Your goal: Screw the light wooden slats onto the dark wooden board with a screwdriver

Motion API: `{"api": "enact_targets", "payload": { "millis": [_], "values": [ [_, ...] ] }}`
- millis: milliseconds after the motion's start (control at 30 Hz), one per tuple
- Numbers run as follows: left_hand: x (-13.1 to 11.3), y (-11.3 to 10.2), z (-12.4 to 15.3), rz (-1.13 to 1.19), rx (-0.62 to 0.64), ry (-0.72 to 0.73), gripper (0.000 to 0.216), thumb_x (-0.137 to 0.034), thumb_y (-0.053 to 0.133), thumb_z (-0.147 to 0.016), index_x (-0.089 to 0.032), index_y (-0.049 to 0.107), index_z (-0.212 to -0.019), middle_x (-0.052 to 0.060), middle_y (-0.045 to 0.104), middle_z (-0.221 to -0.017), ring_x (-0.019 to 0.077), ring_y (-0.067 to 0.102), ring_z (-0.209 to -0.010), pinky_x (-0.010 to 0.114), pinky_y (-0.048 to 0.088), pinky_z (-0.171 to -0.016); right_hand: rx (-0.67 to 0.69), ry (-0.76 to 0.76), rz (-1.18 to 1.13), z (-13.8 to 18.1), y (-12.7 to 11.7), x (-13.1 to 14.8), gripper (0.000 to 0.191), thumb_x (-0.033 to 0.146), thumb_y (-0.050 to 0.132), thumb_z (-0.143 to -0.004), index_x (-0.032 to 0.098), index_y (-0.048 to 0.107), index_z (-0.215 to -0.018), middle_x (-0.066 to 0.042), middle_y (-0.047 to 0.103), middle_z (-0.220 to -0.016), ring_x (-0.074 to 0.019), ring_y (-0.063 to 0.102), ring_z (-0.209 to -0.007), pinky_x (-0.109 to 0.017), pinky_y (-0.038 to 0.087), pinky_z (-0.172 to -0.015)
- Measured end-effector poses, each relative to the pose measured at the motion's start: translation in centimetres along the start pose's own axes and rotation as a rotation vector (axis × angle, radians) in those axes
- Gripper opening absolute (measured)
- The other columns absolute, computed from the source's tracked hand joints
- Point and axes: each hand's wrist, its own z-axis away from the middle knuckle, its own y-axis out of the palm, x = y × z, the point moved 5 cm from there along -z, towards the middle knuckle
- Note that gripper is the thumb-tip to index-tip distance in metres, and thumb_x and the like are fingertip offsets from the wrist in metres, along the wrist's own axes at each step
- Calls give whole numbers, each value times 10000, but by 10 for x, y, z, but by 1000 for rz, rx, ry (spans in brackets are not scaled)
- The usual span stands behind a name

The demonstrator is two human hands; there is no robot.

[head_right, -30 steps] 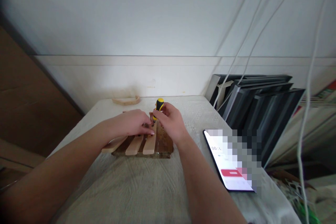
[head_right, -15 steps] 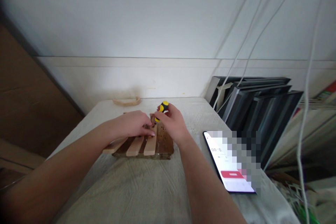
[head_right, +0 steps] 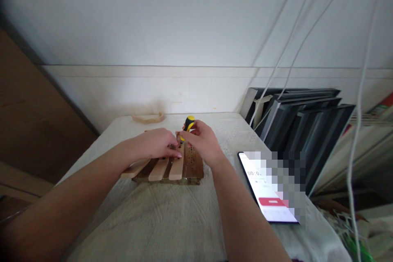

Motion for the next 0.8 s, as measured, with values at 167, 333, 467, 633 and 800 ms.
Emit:
{"api": "enact_targets", "payload": {
  "millis": [167, 333, 467, 633, 800],
  "values": [
    [0, -1, 1, -14, -21, 25, 329, -469, 583, -806, -179, 737, -802, 38, 652, -642, 125, 469, -501, 264, 244, -503, -33, -3, 89, -1, 0, -2, 273, 395, 700, -677, 191, 572, -804, -8, 626, -734, -127, 524, -574, -290, 413, -543],
    [1, 0, 1, 4, -31, 19, 342, -483, 583, -805, -177, 735, -787, 34, 639, -624, 114, 457, -489, 255, 236, -497, -163, -61, 279, 0, 0, -2, 311, 425, 705, -675, 196, 544, -813, -15, 616, -775, -158, 545, -682, -309, 422, -631],
    [1, 2, -2, 1, -9, 4, 340, -478, 586, -798, -170, 722, -760, 35, 639, -625, 117, 460, -484, 260, 238, -488, -69, -24, 195, 0, 3, -4, 325, 429, 668, -703, 194, 558, -899, -31, 642, -862, -162, 562, -710, -318, 438, -655],
    [0, -1, 0, 9, -5, -17, 347, -488, 584, -794, -170, 714, -744, 41, 640, -632, 131, 479, -499, 263, 238, -478, -55, -73, 129, -1, 1, -3, 240, 292, 570, -729, 196, 604, -946, -54, 666, -957, -176, 591, -796, -321, 443, -685],
    [0, -2, 1, -5, -10, -21, 348, -495, 580, -792, -179, 717, -746, 39, 637, -623, 130, 473, -496, 265, 236, -481, -82, -86, 287, -2, 1, 1, 215, 367, 631, -711, 188, 595, -824, -46, 661, -816, -171, 580, -711, -315, 427, -650]
  ]
}}
